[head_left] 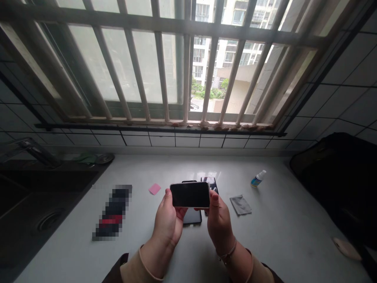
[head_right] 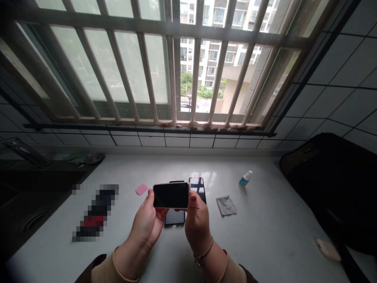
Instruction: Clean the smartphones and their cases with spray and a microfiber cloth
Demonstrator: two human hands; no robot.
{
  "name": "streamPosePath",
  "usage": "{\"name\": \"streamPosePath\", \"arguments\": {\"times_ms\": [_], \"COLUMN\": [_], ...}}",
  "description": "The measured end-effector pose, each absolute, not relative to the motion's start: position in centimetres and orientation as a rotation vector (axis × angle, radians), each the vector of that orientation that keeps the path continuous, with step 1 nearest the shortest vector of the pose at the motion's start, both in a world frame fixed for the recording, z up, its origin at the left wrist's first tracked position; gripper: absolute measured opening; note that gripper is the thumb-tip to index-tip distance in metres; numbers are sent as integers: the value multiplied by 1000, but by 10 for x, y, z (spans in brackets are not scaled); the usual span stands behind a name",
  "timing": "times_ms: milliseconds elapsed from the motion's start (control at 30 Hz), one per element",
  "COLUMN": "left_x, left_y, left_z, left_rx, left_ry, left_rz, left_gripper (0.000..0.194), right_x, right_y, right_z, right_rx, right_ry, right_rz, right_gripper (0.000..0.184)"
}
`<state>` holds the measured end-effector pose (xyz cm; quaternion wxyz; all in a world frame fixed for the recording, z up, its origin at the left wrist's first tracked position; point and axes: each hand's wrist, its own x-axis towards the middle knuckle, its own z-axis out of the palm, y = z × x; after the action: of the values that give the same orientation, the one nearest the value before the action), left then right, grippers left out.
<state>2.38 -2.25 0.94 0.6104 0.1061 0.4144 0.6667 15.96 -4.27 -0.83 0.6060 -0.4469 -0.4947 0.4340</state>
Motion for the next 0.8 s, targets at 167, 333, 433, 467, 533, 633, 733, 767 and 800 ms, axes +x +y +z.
{"name": "streamPosePath", "arguments": {"times_ms": [167, 333, 433, 467, 533, 633, 733, 767, 800], "left_x": [21, 21, 21, 21, 20, 20, 19, 18, 17], "left_y": [-21, -20, -20, -20, -20, -20, -20, -19, -19], "left_z": [4, 2, 3, 3, 4, 5, 9, 11, 12], "left_rx": [209, 183, 168, 162, 150, 133, 123, 111, 97], "left_ry": [939, 945, 939, 933, 921, 916, 898, 890, 883], "left_rz": [1578, 1561, 1530, 1521, 1501, 1475, 1473, 1463, 1450], "left_gripper": [28, 26, 26, 26, 26, 24, 24, 23, 23], "right_x": [156, 150, 147, 146, 146, 146, 146, 145, 145], "right_y": [-49, -50, -51, -52, -52, -52, -51, -51, -50], "right_z": [-7, -15, -15, -15, -14, -12, -13, -13, -14], "right_rx": [-1095, -1108, -1096, -1089, -1070, -1044, -999, -970, -937], "right_ry": [-1275, -1133, -1088, -1086, -1099, -1126, -1111, -1098, -1087], "right_rz": [928, 948, 930, 929, 923, 925, 983, 1015, 1045], "right_gripper": [51, 57, 57, 56, 55, 56, 56, 57, 57]}}
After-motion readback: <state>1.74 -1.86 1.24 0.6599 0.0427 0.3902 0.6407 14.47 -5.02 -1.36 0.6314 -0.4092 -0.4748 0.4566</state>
